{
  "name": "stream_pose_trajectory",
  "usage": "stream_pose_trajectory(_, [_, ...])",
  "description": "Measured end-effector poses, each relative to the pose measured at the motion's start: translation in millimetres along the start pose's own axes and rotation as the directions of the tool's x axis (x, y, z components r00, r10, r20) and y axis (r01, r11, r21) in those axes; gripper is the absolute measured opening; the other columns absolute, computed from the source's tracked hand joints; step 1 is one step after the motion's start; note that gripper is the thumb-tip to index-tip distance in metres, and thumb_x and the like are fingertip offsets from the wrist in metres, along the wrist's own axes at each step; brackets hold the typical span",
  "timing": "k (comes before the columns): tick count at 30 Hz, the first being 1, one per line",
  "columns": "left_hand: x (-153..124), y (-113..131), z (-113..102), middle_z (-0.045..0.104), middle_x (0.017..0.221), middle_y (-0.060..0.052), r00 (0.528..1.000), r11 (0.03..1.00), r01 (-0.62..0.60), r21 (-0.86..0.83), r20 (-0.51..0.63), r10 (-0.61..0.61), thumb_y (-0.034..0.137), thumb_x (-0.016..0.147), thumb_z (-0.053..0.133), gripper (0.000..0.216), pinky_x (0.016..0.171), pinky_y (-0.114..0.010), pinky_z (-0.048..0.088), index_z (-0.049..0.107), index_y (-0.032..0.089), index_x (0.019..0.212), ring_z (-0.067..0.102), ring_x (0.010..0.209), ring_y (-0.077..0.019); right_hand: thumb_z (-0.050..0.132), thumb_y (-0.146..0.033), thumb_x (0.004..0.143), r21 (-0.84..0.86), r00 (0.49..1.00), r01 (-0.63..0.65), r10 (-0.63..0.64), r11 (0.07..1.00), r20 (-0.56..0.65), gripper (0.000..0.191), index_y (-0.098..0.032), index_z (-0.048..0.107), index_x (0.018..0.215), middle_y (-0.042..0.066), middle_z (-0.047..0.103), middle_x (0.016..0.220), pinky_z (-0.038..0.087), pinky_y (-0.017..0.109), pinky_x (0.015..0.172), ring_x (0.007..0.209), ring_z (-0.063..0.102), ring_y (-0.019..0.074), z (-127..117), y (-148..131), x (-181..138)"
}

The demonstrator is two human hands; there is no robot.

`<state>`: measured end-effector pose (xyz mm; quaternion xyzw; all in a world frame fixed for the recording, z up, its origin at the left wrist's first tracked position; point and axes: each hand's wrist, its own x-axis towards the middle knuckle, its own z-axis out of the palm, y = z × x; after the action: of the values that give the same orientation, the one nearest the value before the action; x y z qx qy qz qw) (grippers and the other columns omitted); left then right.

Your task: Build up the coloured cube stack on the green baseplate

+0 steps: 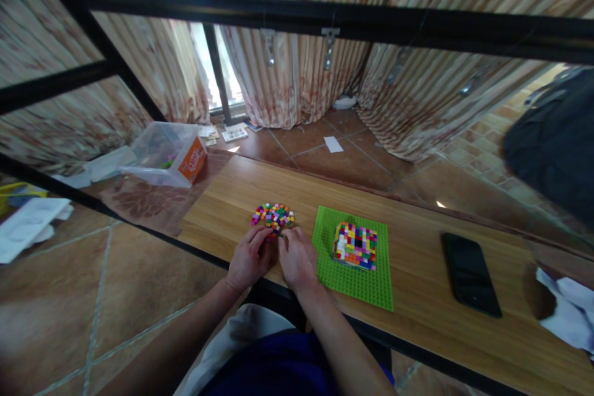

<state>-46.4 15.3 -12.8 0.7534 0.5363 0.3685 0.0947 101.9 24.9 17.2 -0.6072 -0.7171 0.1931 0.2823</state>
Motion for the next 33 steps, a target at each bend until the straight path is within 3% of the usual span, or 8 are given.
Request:
stream_pose_trajectory(5, [0,-2,1,0.065,0.117,-0.012,1.0,1.0,-0.007,0.015,-0.008,0.007,0.011,0.089,0.05,0.032,0.099,-0.039,0.055,0.06,0.018,0.119,0.062,0.114,-0.0221,0.057,-0.034,0.088,0.322,0.986,-0.119,0.148,0.939,-0.07,0.018,-0.021,0.068,0.088,0.005,0.072,0.083,0.051,0.031,0.07,0.073,0.066,0.0186,-33,2,-30])
stream_pose_trajectory(8, [1,-3,0,0.065,0.117,-0.012,1.0,1.0,-0.017,0.021,-0.009,0.017,0.012,0.09,0.05,0.031,0.099,-0.04,0.055,0.061,0.017,0.118,0.063,0.113,-0.0227,0.063,-0.04,0.083,0.42,0.951,-0.208,0.283,0.883,-0.124,0.02,-0.021,0.069,0.086,0.004,0.073,0.079,0.053,0.03,0.069,0.072,0.067,0.0186,-58,14,-51])
stream_pose_trajectory(16, [4,-5,0,0.066,0.115,-0.013,1.0,0.999,-0.027,0.02,-0.01,0.027,0.014,0.09,0.05,0.03,0.099,-0.041,0.054,0.061,0.017,0.118,0.063,0.112,-0.0236,0.071,-0.047,0.074,0.403,0.767,-0.374,0.523,0.835,-0.372,0.031,-0.019,0.072,0.088,0.007,0.076,0.084,0.055,0.035,0.073,0.077,0.07,0.0224,-113,82,-68])
stream_pose_trajectory(23, [6,-5,-1,0.066,0.114,-0.013,0.999,0.998,-0.043,0.038,-0.018,0.044,0.016,0.091,0.05,0.027,0.096,-0.042,0.055,0.062,0.017,0.115,0.063,0.11,-0.0239,0.064,-0.044,0.078,0.273,0.778,-0.368,0.455,0.889,-0.433,0.029,-0.018,0.074,0.087,0.009,0.076,0.081,0.055,0.035,0.069,0.074,0.07,0.0229,-121,103,-49])
stream_pose_trajectory(33, [7,-4,-1,0.066,0.112,-0.013,0.999,0.998,-0.043,0.036,-0.018,0.043,0.016,0.091,0.05,0.028,0.096,-0.041,0.055,0.061,0.017,0.116,0.064,0.109,-0.0233,0.063,-0.041,0.077,0.302,0.79,-0.323,0.431,0.897,-0.436,0.027,-0.019,0.075,0.084,0.008,0.077,0.085,0.055,0.036,0.075,0.078,0.07,0.0225,-114,110,-42])
